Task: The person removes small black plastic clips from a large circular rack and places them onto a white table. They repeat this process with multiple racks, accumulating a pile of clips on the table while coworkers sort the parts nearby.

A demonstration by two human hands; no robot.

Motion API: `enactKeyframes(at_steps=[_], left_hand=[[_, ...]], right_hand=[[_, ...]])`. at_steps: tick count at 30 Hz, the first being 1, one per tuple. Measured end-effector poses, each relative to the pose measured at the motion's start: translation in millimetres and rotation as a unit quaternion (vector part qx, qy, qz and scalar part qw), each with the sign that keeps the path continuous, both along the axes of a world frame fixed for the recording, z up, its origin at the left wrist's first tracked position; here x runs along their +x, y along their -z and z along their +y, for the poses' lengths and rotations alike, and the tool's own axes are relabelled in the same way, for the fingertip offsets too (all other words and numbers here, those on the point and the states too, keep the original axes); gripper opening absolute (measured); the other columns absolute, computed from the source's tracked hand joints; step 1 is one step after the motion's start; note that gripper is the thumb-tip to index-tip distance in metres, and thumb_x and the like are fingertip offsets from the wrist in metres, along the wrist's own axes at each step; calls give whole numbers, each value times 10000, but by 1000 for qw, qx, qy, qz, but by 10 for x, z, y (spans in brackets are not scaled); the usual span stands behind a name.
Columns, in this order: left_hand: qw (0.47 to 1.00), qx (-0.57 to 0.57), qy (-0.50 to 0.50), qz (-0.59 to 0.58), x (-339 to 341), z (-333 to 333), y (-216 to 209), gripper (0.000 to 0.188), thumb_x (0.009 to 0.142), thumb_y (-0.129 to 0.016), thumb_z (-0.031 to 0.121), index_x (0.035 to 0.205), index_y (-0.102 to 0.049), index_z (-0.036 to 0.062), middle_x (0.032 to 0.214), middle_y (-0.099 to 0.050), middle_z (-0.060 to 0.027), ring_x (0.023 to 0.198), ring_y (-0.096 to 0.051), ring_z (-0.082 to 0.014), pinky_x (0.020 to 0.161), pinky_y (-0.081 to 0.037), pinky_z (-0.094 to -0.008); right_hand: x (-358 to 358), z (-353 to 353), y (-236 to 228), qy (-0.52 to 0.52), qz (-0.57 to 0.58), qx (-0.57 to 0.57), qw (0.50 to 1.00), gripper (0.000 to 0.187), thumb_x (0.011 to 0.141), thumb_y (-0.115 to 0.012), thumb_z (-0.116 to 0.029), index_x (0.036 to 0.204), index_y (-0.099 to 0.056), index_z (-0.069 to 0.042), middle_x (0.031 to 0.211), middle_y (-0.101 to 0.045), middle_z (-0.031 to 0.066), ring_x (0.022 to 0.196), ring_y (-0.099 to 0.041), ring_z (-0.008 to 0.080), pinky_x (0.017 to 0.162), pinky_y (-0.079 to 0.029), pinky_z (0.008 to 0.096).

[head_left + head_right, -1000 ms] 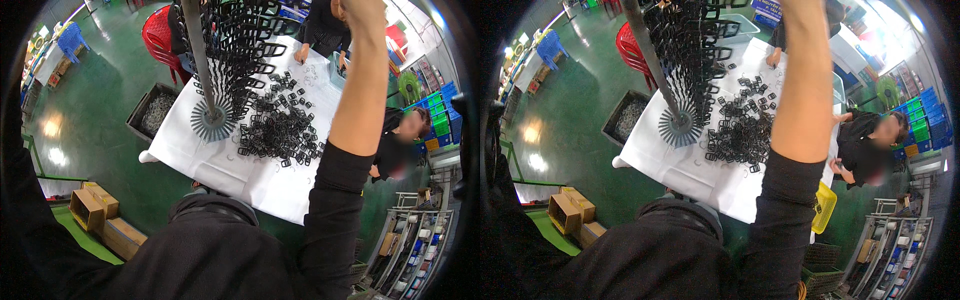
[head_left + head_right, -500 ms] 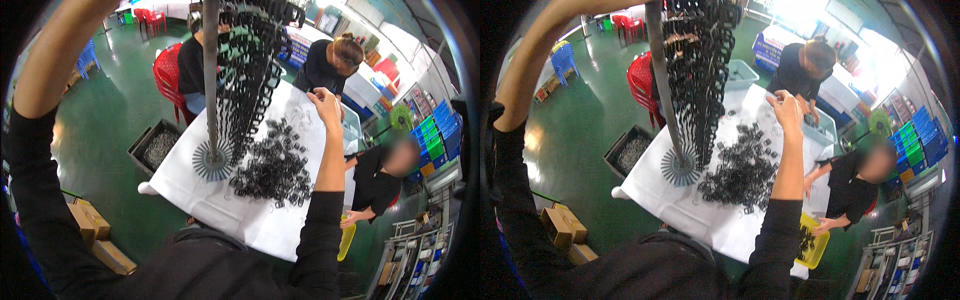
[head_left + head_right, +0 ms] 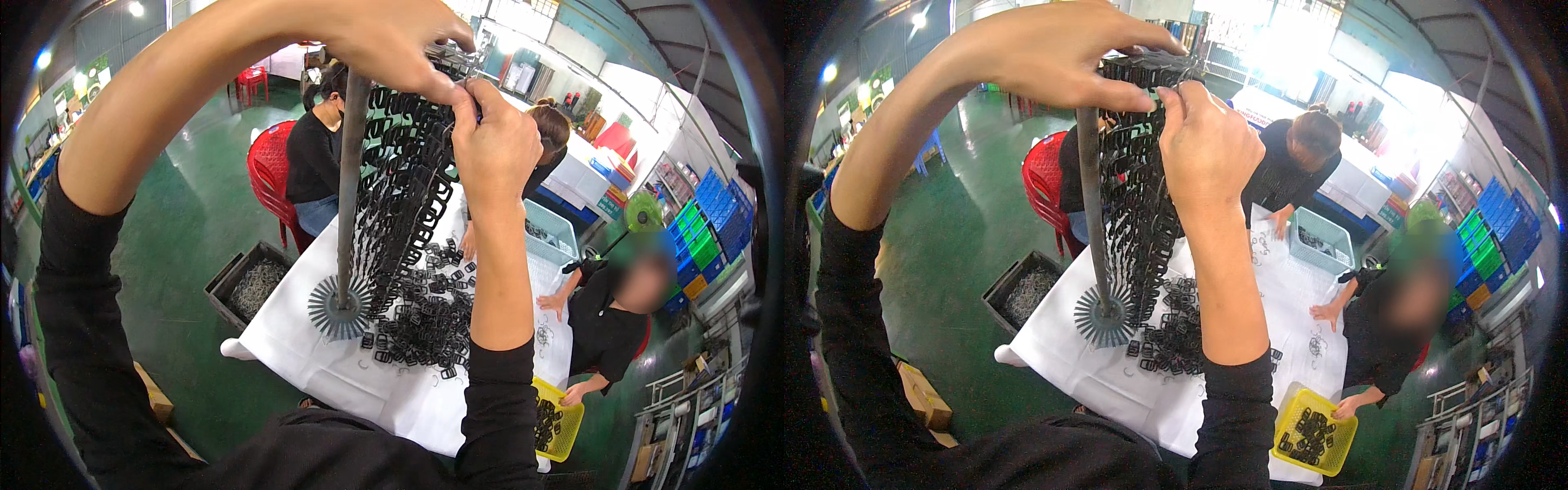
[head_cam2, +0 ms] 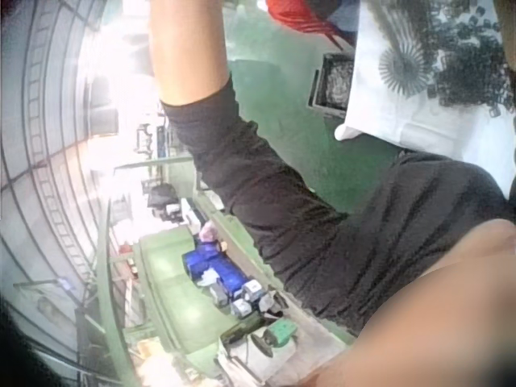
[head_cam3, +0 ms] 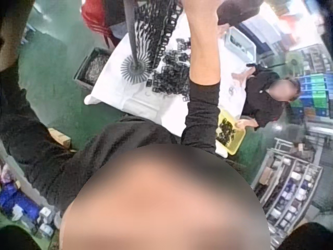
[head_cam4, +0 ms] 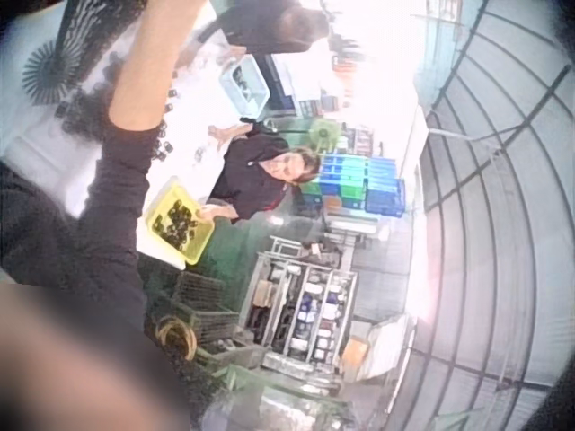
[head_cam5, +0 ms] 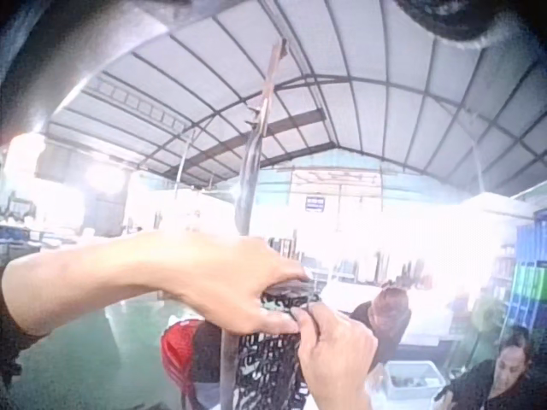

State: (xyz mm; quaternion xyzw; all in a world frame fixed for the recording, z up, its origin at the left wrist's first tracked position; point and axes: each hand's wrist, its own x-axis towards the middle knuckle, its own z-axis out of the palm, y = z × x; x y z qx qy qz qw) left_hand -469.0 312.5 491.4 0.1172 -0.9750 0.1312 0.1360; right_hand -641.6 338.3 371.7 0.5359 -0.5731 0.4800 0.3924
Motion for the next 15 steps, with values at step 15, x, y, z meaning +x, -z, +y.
enactKeyframes(at_steps=[15], left_hand=[[990,-61,74,106,-224,-324,156,270,805,-553,16,1046,-662,-35,911,-669,-266,906,-651,-433,830,-520,-474]], right_hand=[[-1373,92,295,-398,-252,156,868,190,946,-644,-166,969,-724,5,797,-652,-15,705,-545,57,654,-419,215]])
